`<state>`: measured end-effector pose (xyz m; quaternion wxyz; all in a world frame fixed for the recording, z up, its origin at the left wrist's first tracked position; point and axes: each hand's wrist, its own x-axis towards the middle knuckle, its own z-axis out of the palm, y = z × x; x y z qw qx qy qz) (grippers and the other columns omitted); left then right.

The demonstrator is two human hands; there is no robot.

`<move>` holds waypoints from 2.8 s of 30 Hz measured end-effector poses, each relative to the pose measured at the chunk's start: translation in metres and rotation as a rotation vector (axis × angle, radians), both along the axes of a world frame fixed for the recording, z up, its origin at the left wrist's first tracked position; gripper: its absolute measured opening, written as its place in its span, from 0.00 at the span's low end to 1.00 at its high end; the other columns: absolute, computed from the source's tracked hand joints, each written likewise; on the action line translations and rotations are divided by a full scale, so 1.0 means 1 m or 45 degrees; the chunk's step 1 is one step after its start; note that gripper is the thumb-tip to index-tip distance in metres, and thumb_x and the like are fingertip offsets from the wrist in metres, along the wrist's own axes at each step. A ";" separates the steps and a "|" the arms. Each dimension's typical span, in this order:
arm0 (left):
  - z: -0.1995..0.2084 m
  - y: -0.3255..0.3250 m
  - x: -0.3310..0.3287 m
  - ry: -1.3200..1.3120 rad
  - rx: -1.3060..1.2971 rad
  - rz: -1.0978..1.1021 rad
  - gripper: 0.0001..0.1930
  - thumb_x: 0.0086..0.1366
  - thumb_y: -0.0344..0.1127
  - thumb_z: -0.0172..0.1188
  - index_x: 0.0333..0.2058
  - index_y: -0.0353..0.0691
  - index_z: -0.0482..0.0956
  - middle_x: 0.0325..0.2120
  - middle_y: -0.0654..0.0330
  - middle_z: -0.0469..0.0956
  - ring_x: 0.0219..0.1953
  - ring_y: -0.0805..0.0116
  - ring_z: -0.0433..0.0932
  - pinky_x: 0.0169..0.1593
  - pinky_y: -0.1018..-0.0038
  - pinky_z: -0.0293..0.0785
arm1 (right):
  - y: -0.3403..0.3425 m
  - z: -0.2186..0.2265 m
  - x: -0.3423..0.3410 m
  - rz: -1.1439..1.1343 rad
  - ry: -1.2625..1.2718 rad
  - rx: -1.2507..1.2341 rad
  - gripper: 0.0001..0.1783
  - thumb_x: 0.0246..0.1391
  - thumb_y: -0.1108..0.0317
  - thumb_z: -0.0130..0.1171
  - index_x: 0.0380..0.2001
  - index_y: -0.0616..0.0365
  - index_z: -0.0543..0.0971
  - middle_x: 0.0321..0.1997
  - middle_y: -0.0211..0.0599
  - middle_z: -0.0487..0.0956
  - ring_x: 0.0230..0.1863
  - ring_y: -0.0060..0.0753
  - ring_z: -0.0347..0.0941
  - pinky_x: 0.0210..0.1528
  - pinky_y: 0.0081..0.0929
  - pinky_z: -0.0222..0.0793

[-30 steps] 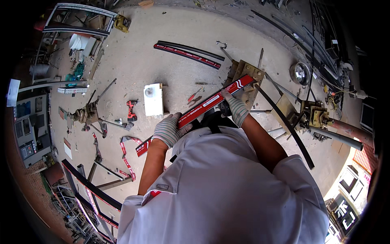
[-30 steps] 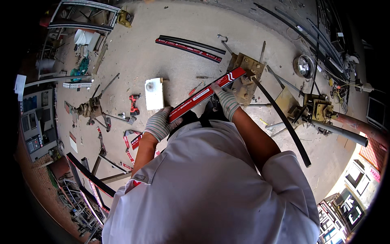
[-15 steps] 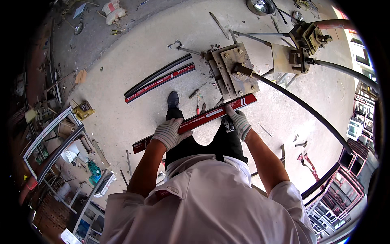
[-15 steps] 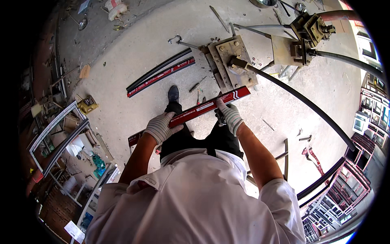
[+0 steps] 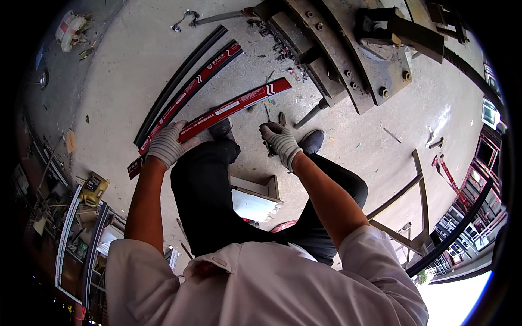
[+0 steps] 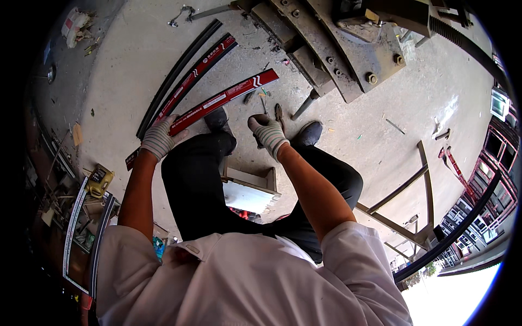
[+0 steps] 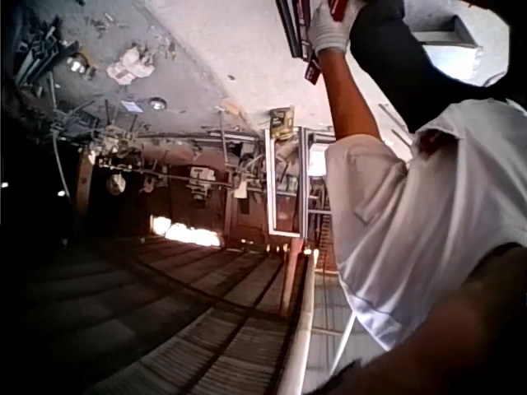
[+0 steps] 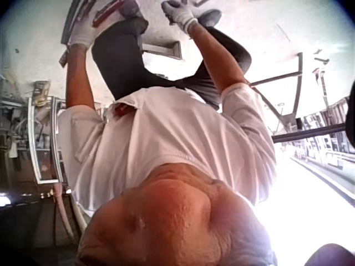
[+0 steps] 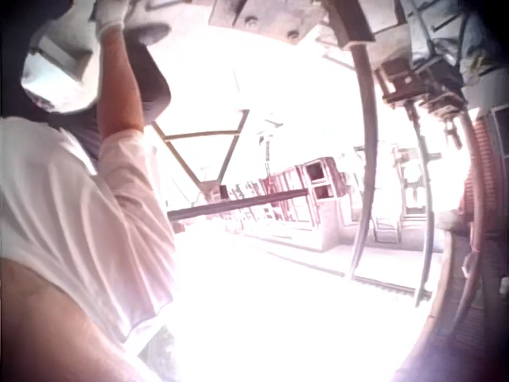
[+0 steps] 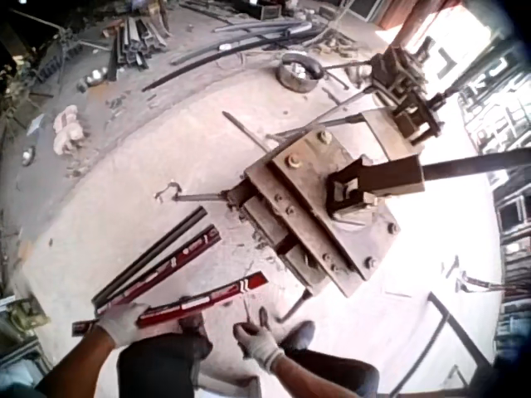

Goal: The person measures and marks a long metal profile with a tape measure and marker, then uses a miter saw to cut it to size. They repeat the process with another profile, measuring and cutting it precisely.

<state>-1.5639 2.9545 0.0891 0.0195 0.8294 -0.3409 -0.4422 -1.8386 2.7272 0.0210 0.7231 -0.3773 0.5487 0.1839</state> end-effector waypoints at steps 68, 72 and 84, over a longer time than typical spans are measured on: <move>-0.242 0.108 -0.115 -0.364 -0.157 0.315 0.35 0.61 0.56 0.74 0.56 0.36 0.74 0.46 0.44 0.82 0.48 0.45 0.83 0.52 0.54 0.80 | 0.122 -0.172 -0.178 0.682 0.076 -1.139 0.26 0.58 0.55 0.62 0.52 0.63 0.82 0.49 0.60 0.85 0.51 0.60 0.82 0.56 0.44 0.77; -0.230 0.112 -0.107 -0.390 -0.074 0.354 0.35 0.61 0.56 0.74 0.55 0.36 0.75 0.45 0.44 0.82 0.47 0.44 0.83 0.52 0.53 0.80 | 0.110 -0.188 -0.142 0.845 0.150 -1.200 0.29 0.58 0.54 0.63 0.58 0.61 0.76 0.58 0.62 0.78 0.55 0.64 0.78 0.59 0.48 0.75; -0.187 0.073 -0.082 -0.384 0.066 0.372 0.34 0.60 0.56 0.74 0.53 0.36 0.76 0.43 0.44 0.84 0.45 0.42 0.85 0.50 0.51 0.80 | 0.080 -0.240 -0.052 1.255 0.079 -1.485 0.45 0.51 0.53 0.72 0.66 0.68 0.66 0.60 0.53 0.76 0.60 0.51 0.75 0.57 0.42 0.75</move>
